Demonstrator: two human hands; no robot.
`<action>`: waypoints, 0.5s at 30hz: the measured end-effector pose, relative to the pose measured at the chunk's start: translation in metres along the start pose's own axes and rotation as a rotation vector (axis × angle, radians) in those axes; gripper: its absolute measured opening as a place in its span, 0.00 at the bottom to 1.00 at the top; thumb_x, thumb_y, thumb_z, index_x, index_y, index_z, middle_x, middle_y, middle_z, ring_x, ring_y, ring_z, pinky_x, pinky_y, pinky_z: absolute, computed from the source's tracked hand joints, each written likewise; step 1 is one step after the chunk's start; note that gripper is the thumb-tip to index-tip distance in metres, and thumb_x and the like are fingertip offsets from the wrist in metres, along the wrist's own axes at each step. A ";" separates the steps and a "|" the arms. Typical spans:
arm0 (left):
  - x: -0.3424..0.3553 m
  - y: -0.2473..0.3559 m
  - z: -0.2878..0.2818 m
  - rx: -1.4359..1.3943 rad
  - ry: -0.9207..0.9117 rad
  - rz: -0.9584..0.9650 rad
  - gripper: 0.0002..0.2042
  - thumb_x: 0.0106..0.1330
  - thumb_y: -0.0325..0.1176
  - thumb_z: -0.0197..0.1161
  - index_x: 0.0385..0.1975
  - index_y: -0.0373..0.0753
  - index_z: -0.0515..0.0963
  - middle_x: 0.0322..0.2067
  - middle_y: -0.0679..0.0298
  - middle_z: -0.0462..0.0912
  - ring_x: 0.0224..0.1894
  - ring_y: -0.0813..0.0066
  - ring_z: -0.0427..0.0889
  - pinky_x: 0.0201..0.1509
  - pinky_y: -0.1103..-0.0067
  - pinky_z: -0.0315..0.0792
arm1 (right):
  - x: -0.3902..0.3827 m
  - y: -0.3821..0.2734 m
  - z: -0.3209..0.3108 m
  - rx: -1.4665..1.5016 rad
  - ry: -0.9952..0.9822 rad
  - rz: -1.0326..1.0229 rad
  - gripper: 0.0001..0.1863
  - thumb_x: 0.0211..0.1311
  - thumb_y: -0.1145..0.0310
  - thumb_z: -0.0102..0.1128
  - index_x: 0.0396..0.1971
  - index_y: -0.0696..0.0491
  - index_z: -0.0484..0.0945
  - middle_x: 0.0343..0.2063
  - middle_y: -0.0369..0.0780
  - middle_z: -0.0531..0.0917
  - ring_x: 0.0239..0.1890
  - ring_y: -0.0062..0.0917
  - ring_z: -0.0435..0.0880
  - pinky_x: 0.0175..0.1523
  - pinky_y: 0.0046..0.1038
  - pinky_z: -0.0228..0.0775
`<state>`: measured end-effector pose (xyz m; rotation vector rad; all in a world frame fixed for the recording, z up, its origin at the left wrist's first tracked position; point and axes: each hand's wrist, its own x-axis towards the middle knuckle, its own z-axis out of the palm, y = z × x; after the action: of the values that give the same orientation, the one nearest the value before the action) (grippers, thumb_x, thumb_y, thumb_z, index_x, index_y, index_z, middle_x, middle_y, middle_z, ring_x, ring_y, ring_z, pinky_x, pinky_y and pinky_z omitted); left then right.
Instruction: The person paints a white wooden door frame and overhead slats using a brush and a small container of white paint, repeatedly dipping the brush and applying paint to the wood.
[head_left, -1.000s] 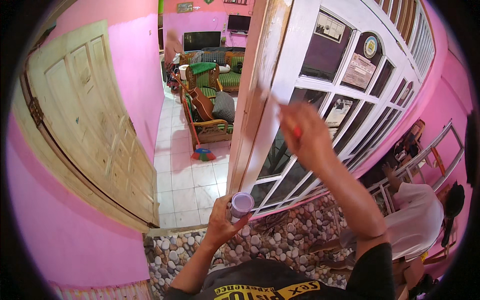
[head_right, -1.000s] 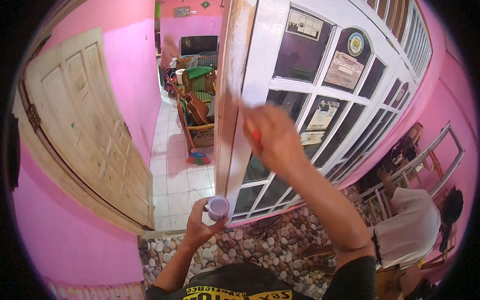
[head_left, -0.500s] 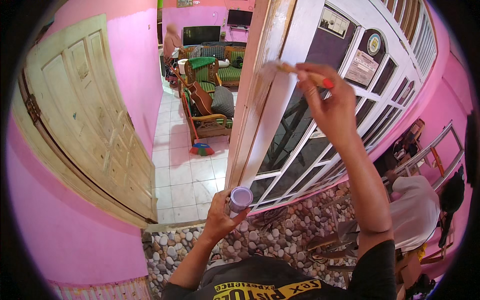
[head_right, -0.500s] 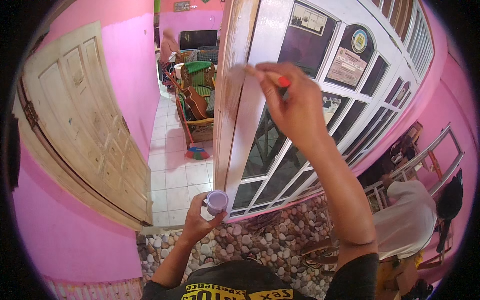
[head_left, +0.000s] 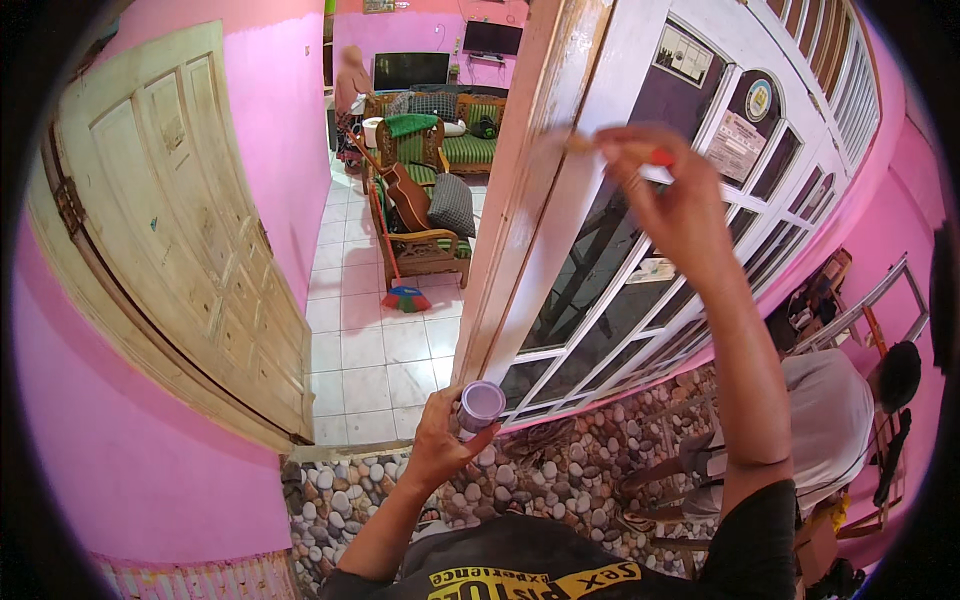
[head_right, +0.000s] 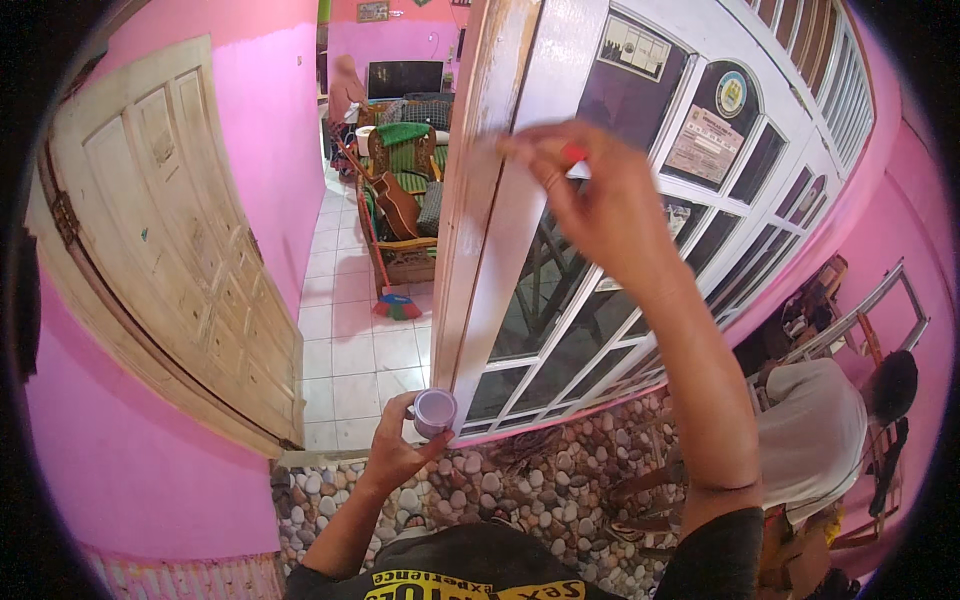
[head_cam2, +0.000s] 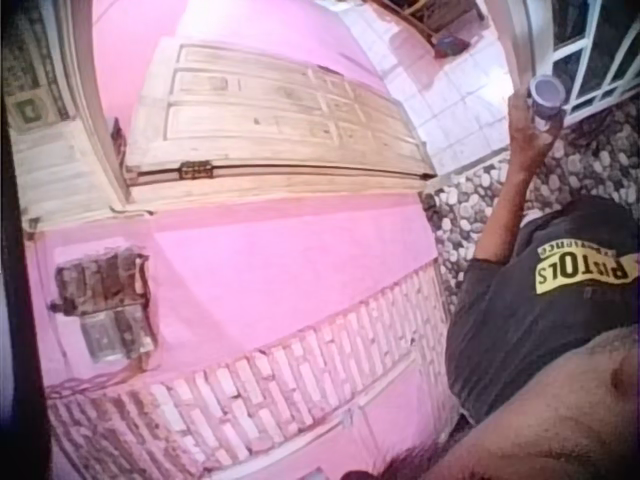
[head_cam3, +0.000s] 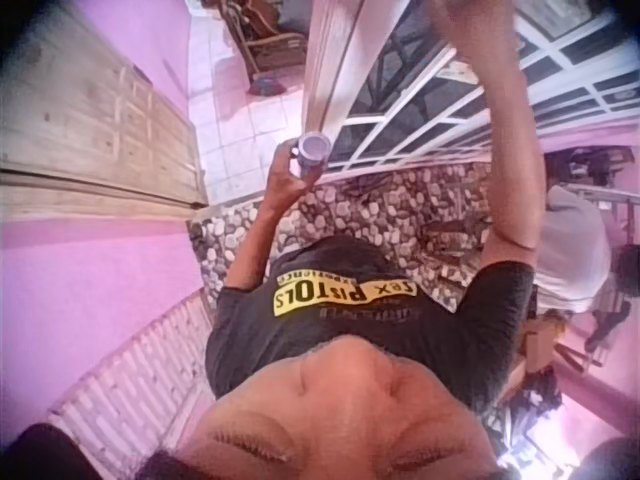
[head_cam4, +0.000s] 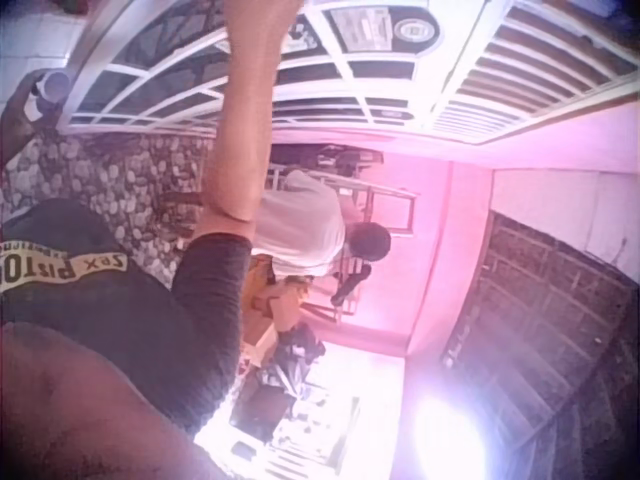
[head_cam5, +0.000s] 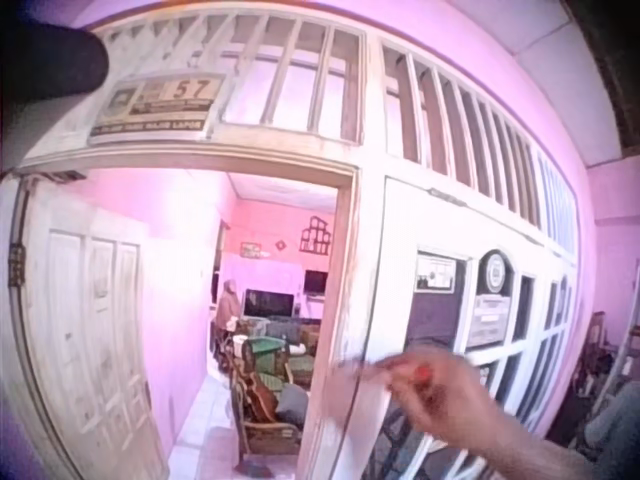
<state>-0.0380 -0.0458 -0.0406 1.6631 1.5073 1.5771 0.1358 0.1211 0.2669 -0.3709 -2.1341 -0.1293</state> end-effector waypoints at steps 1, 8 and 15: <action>0.000 0.001 -0.001 0.003 -0.011 -0.023 0.32 0.53 0.35 0.79 0.58 0.37 0.72 0.47 0.53 0.77 0.49 0.57 0.79 0.55 0.69 0.74 | 0.006 -0.004 -0.007 -0.010 0.047 0.090 0.08 0.67 0.72 0.63 0.42 0.58 0.83 0.37 0.43 0.88 0.33 0.29 0.86 0.41 0.27 0.77; -0.006 0.001 0.003 -0.055 -0.028 -0.063 0.32 0.53 0.34 0.80 0.58 0.36 0.72 0.49 0.53 0.76 0.52 0.59 0.79 0.58 0.69 0.74 | -0.025 -0.002 0.007 0.045 -0.314 0.073 0.06 0.65 0.72 0.65 0.37 0.58 0.82 0.29 0.45 0.84 0.30 0.36 0.84 0.37 0.34 0.75; -0.009 -0.004 0.003 -0.057 -0.053 -0.089 0.33 0.54 0.36 0.80 0.58 0.36 0.72 0.50 0.53 0.76 0.54 0.59 0.78 0.59 0.69 0.74 | 0.031 0.019 -0.022 -0.005 -0.104 -0.011 0.09 0.69 0.70 0.62 0.43 0.57 0.84 0.35 0.41 0.88 0.34 0.24 0.86 0.41 0.27 0.77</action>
<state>-0.0351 -0.0511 -0.0483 1.5721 1.4754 1.5038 0.1430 0.1410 0.3044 -0.3757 -2.2394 -0.1238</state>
